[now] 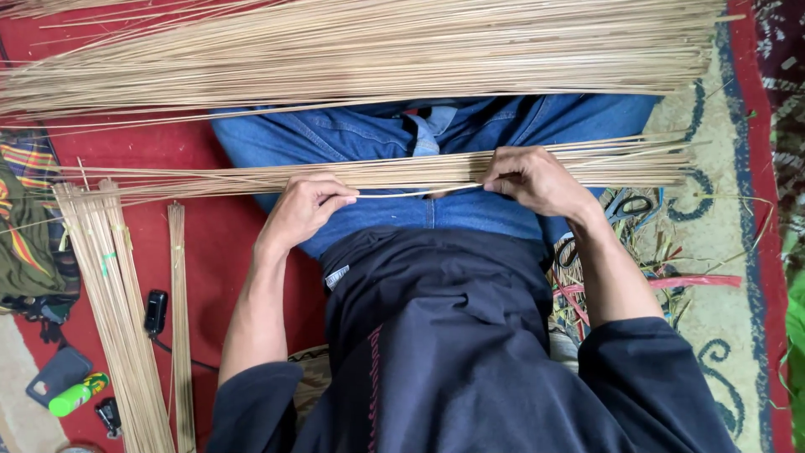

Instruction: Aligning and binding bundles of thin wooden sticks

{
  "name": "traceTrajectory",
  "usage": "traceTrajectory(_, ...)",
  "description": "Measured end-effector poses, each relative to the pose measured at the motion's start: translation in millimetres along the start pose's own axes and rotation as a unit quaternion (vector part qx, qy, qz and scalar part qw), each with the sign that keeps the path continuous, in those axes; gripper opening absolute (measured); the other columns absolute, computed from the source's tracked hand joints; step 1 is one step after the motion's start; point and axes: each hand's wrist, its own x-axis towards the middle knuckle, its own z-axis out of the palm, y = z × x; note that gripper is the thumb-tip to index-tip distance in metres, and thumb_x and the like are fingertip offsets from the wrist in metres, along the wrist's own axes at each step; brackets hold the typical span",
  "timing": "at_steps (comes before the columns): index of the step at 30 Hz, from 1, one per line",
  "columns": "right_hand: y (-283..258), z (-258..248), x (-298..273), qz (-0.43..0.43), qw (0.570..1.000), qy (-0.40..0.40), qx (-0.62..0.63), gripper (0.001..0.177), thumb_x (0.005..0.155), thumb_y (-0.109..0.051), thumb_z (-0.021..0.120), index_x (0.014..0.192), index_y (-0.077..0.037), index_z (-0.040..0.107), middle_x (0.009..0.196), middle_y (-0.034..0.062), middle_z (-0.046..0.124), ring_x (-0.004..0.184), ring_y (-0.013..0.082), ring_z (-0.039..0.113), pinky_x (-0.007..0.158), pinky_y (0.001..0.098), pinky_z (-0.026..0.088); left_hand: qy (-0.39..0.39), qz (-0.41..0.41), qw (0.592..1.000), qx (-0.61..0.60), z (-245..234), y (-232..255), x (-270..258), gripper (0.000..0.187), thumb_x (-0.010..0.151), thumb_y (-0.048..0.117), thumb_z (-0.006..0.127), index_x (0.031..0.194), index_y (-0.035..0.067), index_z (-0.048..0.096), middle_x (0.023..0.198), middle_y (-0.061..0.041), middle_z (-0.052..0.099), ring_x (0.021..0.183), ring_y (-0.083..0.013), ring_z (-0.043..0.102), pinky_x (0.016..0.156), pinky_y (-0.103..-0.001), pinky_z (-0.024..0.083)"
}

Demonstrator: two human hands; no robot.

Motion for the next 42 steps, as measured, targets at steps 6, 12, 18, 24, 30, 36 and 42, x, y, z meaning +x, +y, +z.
traceTrajectory(6,-2.7,0.8,1.5,-0.002,1.000,-0.002,0.013,0.006,0.091,-0.007,0.075,0.086,-0.008,0.076,0.085,0.0105,0.070,0.082,0.0307,0.071,0.076,0.0414,0.054,-0.032,-0.011,0.999,0.000,-6.4,-2.8,0.0,0.009,0.090,0.002,0.074,0.092,0.008,0.080,0.086,-0.011,0.074,0.068,-0.0262,0.064,0.068,-0.037,0.050)
traceTrajectory(12,-10.4,-1.1,-0.8,-0.008,1.000,0.017,0.009,0.003,0.092,-0.004,0.074,0.089,-0.005,0.075,0.087,0.0144,0.071,0.084,0.0346,0.071,0.075,0.0433,0.054,-0.007,-0.012,0.999,0.035,-11.3,-0.8,3.4,0.011,0.091,0.004,0.075,0.097,0.010,0.081,0.089,-0.009,0.074,0.069,-0.0219,0.063,0.068,-0.035,0.050)
traceTrajectory(18,10.2,-5.5,-7.4,-0.010,0.998,0.066,-0.022,0.004,0.094,-0.007,0.075,0.097,-0.009,0.077,0.090,0.0132,0.071,0.086,0.0338,0.070,0.079,0.0430,0.054,0.043,0.004,0.997,0.057,-12.1,-11.0,3.4,0.016,0.091,0.006,0.076,0.104,0.012,0.081,0.072,-0.005,0.060,0.062,-0.0175,0.054,0.065,-0.033,0.049)
traceTrajectory(24,-4.1,-21.7,-23.8,0.034,0.996,0.077,-0.013,0.007,0.094,-0.005,0.075,0.100,-0.007,0.078,0.092,0.0155,0.072,0.086,0.0322,0.069,0.080,0.0428,0.052,0.068,0.011,0.996,0.049,-17.6,-15.7,-1.9,0.020,0.092,0.002,0.075,0.106,0.014,0.082,0.084,-0.006,0.070,0.067,-0.0182,0.059,0.067,-0.033,0.050)
traceTrajectory(30,-75.4,-5.4,-10.2,0.036,0.997,0.039,-0.055,0.007,0.091,-0.008,0.076,0.092,-0.002,0.074,0.088,0.0189,0.076,0.083,0.0408,0.074,0.075,0.0473,0.056,0.018,0.038,0.999,0.008,3.1,24.2,12.9,0.010,0.093,0.004,0.072,0.098,0.009,0.079,0.091,-0.012,0.074,0.072,-0.0275,0.065,0.069,-0.039,0.051)
traceTrajectory(36,-81.6,36.3,16.0,-0.023,0.999,0.035,-0.022,0.014,0.100,-0.015,0.066,0.088,-0.011,0.071,0.080,0.0057,0.073,0.077,0.0325,0.074,0.068,0.0403,0.057,-0.020,0.058,0.998,-0.016,27.7,38.0,26.3,0.008,0.095,0.004,0.070,0.096,0.008,0.077,0.093,-0.011,0.074,0.076,-0.0303,0.068,0.071,-0.038,0.053)
traceTrajectory(42,-78.9,30.1,8.2,-0.060,0.997,-0.011,0.055,0.018,0.099,-0.008,0.063,0.110,-0.007,0.078,0.073,0.0158,0.070,0.070,0.0337,0.073,0.066,0.0429,0.056,-0.157,0.057,0.985,-0.028,31.3,32.2,38.6,0.009,0.092,0.007,0.071,0.089,0.009,0.079,0.086,-0.010,0.075,0.077,-0.0311,0.070,0.076,-0.040,0.054)
